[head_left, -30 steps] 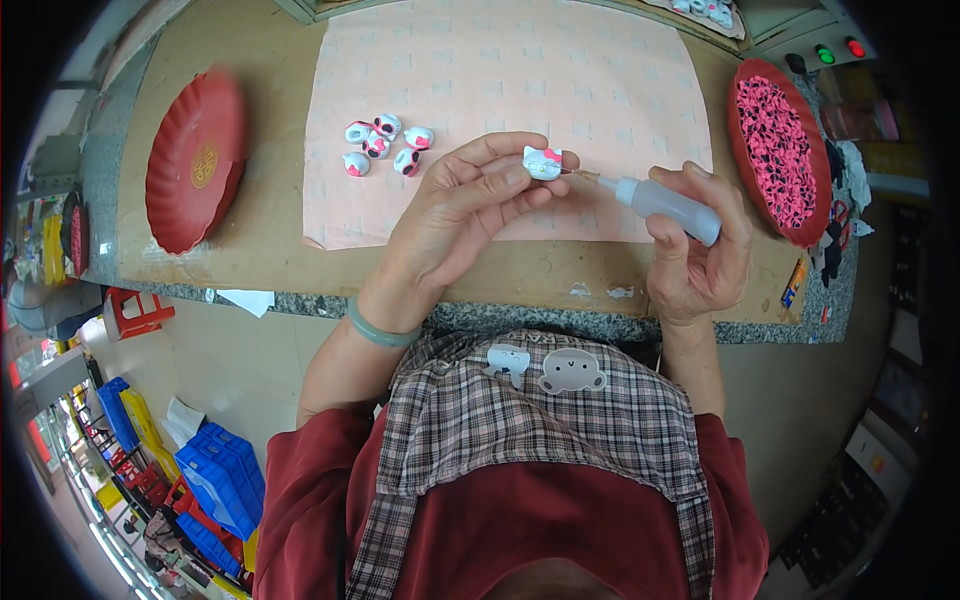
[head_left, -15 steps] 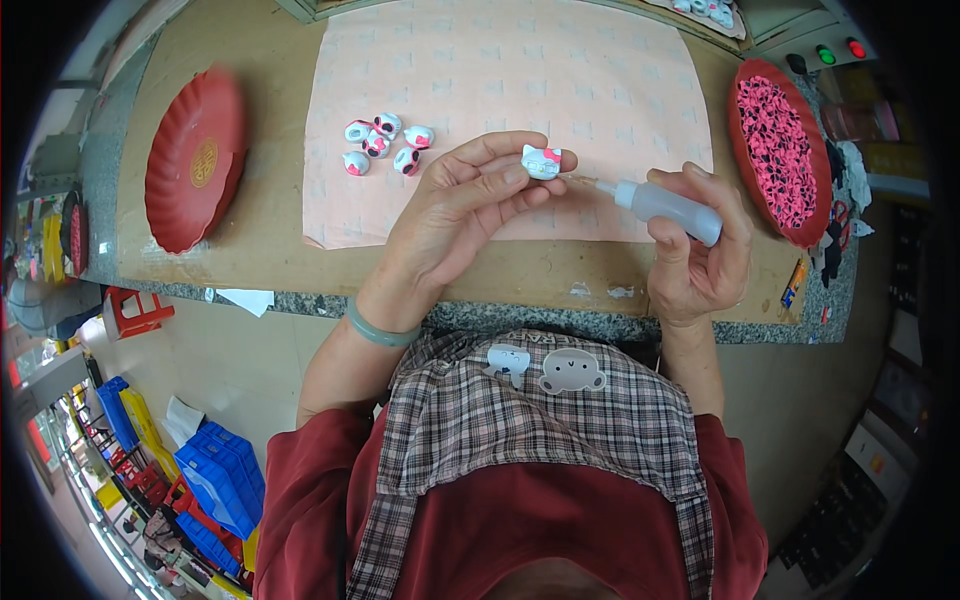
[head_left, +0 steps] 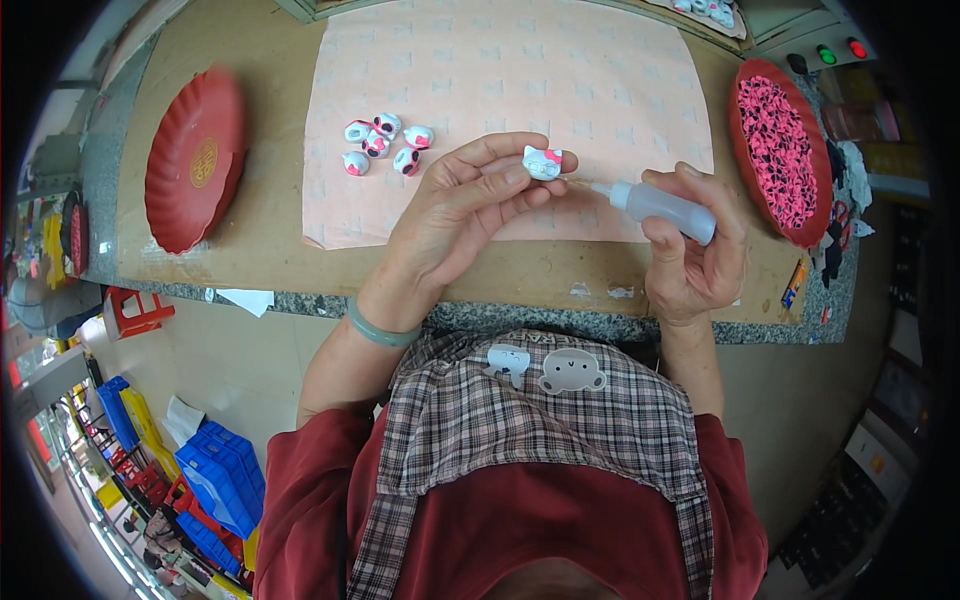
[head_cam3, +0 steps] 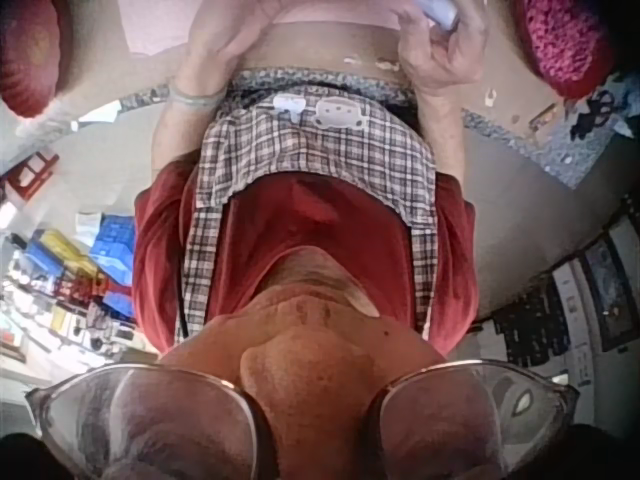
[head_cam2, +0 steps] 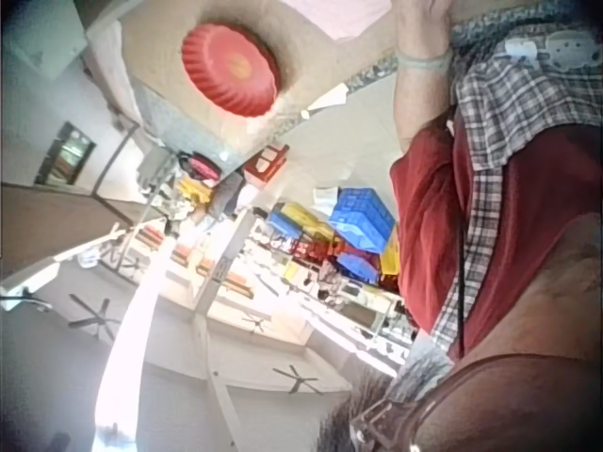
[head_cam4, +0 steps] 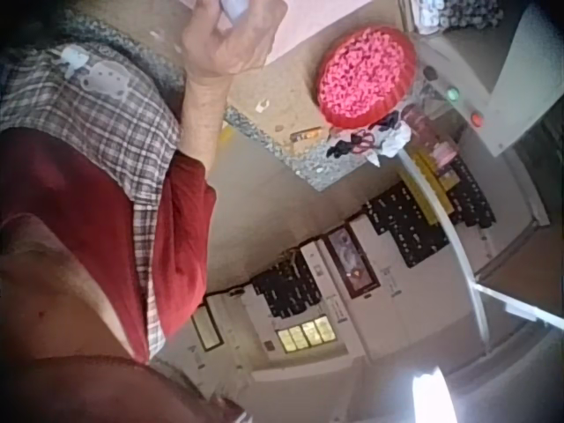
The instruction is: The person applies glue to figurine heads using a precision bottle applicator, attaches small accessory pieces onto them by hand, and places the assembled figurine heads onto a tray.
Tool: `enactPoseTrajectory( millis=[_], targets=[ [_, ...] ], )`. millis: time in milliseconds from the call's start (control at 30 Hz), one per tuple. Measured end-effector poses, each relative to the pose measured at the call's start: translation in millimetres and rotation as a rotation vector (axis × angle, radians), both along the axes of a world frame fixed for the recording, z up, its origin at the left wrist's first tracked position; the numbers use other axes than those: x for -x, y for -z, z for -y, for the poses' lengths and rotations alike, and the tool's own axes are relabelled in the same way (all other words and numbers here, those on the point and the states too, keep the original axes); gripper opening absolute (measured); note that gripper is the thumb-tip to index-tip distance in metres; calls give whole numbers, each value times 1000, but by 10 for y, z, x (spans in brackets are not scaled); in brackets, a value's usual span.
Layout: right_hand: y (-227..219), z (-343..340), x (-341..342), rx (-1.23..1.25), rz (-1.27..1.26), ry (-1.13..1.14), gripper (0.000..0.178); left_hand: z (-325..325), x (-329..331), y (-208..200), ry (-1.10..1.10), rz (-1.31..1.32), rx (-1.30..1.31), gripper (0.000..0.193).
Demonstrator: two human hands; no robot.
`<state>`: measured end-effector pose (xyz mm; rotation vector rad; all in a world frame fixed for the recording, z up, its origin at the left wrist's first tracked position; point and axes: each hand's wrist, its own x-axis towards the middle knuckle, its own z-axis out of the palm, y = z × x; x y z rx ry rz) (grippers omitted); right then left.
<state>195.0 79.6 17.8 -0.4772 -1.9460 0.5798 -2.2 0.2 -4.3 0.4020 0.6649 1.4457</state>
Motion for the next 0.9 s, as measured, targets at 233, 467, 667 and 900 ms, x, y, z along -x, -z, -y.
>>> enactPoseTrajectory(
  millis=[233,467,667,900],
  targets=[
    [-18,-76,22,-22,-23,10,44,-40,31,-28,-5,5,7,33],
    [-35,-133,39,770,-441,-206,33,-5,23,-38,-29,24,36,32],
    [-79,-386,194,888,-206,-248,24,63,85,-40,-5,70,-8,31],
    [-15,-928,583,670,321,-132,19,94,192,-42,-12,91,-24,30]
  ],
)
